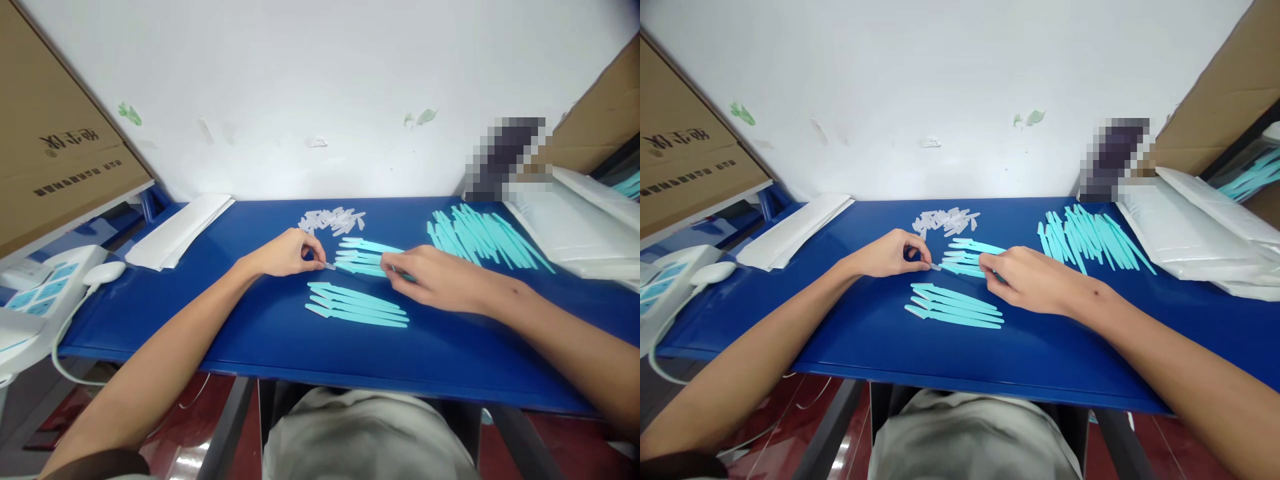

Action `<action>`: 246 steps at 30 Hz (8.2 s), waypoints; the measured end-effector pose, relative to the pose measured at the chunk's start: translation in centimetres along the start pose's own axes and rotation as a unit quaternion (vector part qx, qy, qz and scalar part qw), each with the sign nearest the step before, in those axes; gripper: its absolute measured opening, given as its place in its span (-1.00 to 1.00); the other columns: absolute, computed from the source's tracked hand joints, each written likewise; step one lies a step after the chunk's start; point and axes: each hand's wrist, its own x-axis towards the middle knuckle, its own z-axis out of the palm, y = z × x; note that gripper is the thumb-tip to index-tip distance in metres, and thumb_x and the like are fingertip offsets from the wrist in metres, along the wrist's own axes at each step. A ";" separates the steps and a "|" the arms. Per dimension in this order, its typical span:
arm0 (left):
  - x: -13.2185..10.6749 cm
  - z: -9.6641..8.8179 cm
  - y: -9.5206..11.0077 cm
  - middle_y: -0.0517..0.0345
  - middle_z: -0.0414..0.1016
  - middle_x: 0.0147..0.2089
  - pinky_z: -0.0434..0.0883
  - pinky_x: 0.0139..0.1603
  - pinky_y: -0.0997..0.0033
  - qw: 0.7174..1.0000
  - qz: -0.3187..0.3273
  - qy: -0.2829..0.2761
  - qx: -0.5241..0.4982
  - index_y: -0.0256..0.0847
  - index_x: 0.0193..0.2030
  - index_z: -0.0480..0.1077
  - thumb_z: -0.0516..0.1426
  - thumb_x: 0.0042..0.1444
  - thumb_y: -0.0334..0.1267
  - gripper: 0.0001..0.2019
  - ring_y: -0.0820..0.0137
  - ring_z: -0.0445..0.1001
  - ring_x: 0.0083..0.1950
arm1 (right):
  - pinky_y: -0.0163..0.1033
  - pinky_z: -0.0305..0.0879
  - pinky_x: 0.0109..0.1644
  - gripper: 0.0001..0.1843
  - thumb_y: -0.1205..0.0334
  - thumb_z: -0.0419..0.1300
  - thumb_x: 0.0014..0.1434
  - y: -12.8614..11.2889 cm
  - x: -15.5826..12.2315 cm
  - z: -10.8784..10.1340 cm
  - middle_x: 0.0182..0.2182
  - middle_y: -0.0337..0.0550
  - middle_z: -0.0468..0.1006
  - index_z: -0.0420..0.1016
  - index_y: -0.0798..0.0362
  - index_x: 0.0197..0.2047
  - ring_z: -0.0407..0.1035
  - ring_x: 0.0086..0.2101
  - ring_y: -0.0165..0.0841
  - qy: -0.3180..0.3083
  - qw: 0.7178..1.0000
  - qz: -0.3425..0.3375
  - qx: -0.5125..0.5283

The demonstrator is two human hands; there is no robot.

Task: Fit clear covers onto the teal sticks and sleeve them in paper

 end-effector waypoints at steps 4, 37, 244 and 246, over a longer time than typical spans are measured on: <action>0.0 0.0 -0.1 0.12 0.64 -0.26 0.31 -0.30 0.39 1.000 0.006 -0.003 -0.011 -0.18 -0.27 0.63 0.28 0.18 -0.14 -0.83 0.42 0.40 -0.33 | -0.23 -0.05 -0.42 -0.82 0.28 -0.04 0.34 0.1 0.0 0.2 -0.51 -0.21 0.44 0.29 0.01 -0.32 0.20 -0.57 -0.39 0.015 1.000 -0.004 -0.007; -0.1 -0.3 -4.2 -0.12 0.39 0.07 0.34 0.04 0.10 0.949 -0.018 0.093 0.301 -0.12 0.18 0.53 -0.02 0.40 -0.22 -0.63 0.12 0.38 0.01 | -0.24 -0.10 -0.43 -0.67 0.05 0.08 0.37 0.0 0.4 1.0 -0.45 -0.18 0.53 0.38 0.04 -0.39 0.28 -0.51 -0.40 0.022 0.997 0.015 -0.069; -1.2 -1.7 0.0 0.13 0.59 -0.37 0.33 -0.35 0.40 0.994 -0.008 -0.106 -0.008 -0.12 -0.34 0.67 0.30 0.07 -0.15 -0.87 0.37 0.44 -0.35 | -0.31 0.13 -0.49 -0.79 0.20 0.08 0.31 0.5 -0.5 -0.1 -0.51 -0.25 0.54 0.54 0.03 -0.16 0.26 -0.63 -0.46 0.020 0.996 -0.004 0.086; -1.0 -1.0 0.3 0.12 0.57 -0.38 0.32 -0.37 0.40 0.995 0.008 -0.091 -0.027 -0.14 -0.35 0.66 0.32 0.07 -0.14 -0.86 0.39 0.43 -0.36 | -0.31 0.13 -0.47 -0.80 0.22 0.09 0.31 0.1 -0.4 0.3 -0.50 -0.24 0.55 0.54 0.03 -0.16 0.29 -0.60 -0.45 0.034 0.996 -0.017 0.086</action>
